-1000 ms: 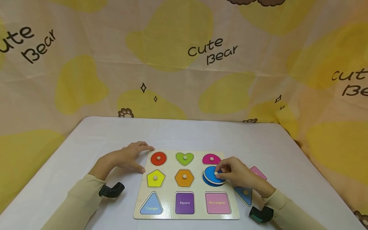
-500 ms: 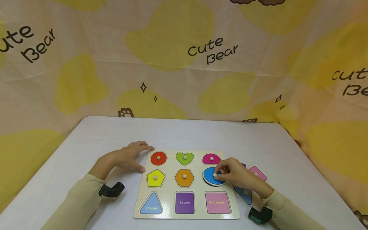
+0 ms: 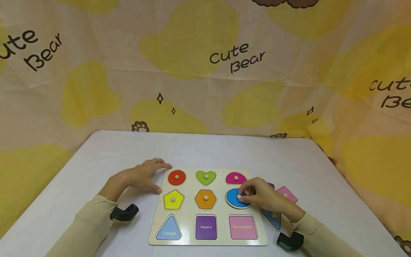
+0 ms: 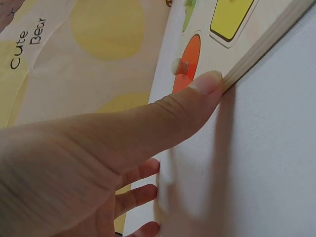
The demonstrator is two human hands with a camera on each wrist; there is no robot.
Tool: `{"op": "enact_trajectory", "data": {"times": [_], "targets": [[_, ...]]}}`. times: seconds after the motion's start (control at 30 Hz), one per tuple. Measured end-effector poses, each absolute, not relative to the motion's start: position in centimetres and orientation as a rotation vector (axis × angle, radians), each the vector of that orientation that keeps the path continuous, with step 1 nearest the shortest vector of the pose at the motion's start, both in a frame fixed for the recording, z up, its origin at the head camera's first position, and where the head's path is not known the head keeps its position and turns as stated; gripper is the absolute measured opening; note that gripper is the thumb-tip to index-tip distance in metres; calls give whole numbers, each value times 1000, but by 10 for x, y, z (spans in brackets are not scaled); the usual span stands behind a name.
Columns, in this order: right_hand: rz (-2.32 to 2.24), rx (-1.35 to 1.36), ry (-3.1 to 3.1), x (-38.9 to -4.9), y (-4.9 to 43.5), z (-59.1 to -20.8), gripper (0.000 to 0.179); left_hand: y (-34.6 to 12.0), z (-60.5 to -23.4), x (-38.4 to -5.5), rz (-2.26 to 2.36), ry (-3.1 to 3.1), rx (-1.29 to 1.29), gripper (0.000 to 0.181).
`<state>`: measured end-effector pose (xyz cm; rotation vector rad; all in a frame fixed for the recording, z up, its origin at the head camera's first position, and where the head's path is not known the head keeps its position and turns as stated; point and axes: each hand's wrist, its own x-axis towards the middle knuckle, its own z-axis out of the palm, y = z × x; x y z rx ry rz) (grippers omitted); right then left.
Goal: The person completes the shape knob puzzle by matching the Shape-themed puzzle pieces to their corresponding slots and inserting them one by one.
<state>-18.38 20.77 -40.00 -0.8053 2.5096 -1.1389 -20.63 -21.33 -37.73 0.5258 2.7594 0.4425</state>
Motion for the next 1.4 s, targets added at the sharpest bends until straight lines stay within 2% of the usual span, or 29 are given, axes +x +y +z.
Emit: {"op": "enact_trajectory", "data": {"times": [0.7, 1.1, 1.4], "targets": [[-1085, -848, 2516, -186, 215, -393, 13, -213, -377, -206, 449, 2758, 534, 86], [-1048, -946, 2298, -196, 246, -372, 19, -212, -375, -205, 448, 2752, 526, 86], [-1014, -912, 2253, -199, 259, -364, 22, -213, -378, -206, 437, 2757, 518, 86]]}}
